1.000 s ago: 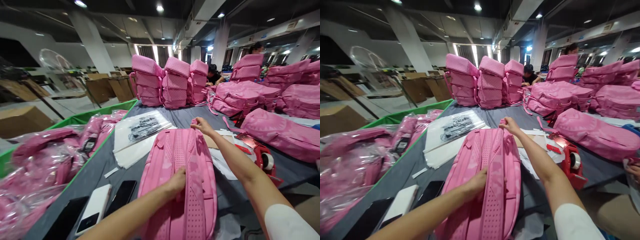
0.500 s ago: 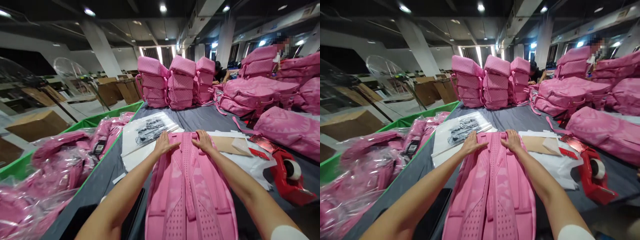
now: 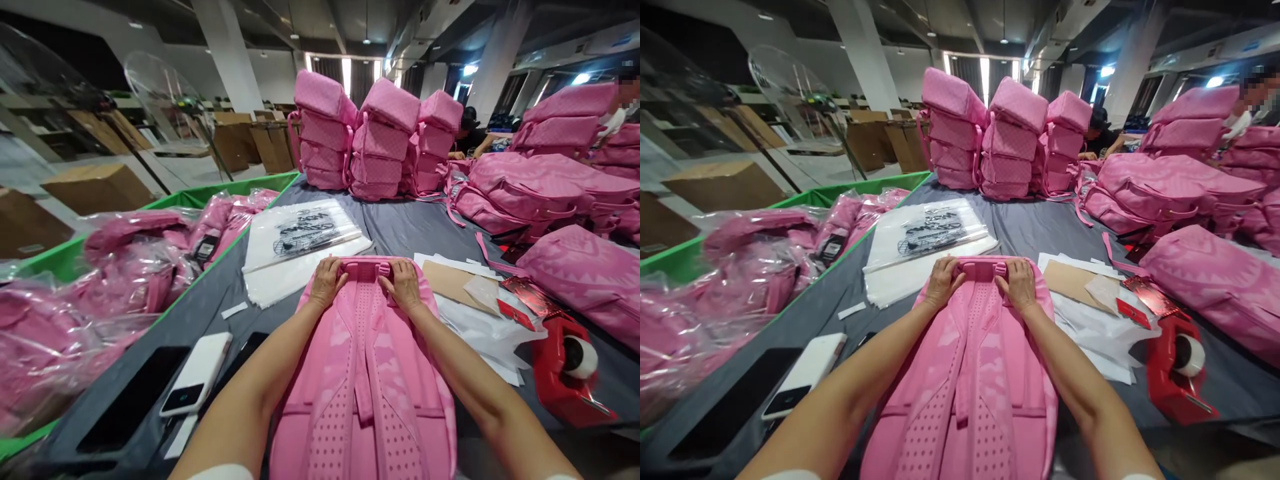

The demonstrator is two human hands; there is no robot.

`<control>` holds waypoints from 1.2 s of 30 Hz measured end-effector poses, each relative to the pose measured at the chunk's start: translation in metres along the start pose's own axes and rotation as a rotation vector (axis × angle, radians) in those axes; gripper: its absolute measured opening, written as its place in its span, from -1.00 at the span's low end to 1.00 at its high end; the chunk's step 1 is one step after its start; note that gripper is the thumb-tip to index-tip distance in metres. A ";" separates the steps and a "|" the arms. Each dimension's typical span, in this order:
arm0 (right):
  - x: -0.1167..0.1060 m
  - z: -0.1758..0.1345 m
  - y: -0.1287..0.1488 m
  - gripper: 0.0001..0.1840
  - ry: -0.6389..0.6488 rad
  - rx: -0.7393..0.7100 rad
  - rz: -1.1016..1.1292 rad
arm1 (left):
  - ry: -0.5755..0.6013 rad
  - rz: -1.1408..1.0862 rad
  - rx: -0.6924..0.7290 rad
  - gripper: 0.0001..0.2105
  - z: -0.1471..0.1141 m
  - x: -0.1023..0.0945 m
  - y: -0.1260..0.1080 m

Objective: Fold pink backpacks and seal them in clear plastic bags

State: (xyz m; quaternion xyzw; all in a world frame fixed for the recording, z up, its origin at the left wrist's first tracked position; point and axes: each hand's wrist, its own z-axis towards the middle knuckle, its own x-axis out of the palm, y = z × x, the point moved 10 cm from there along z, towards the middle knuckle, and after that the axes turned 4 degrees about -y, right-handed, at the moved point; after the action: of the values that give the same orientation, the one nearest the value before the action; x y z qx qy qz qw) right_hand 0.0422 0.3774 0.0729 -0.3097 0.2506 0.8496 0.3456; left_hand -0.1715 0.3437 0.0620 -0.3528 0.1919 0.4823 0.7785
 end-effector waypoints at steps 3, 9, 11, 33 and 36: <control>-0.014 -0.019 0.001 -0.69 0.109 0.014 -0.057 | 0.024 0.013 -0.013 -0.89 -0.013 -0.003 -0.017; -0.032 -0.072 0.005 -0.77 0.214 -0.001 -0.058 | 0.163 0.036 0.038 -0.81 -0.057 -0.017 -0.048; -0.028 -0.083 0.007 -0.75 0.249 0.006 -0.050 | 0.270 0.064 0.080 -0.80 -0.070 -0.012 -0.050; 0.046 -0.012 -0.003 -0.61 0.415 0.093 -0.247 | 0.737 -0.018 0.032 -0.33 -0.079 0.084 -0.097; 0.058 0.007 0.050 -0.59 0.426 -0.151 -0.124 | 0.650 -0.001 0.094 -0.41 -0.075 0.075 -0.101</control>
State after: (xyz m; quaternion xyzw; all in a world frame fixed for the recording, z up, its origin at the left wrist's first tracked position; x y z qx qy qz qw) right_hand -0.0311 0.3753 0.0478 -0.5217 0.2343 0.7586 0.3124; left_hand -0.0447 0.3058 -0.0004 -0.4519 0.4521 0.3346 0.6924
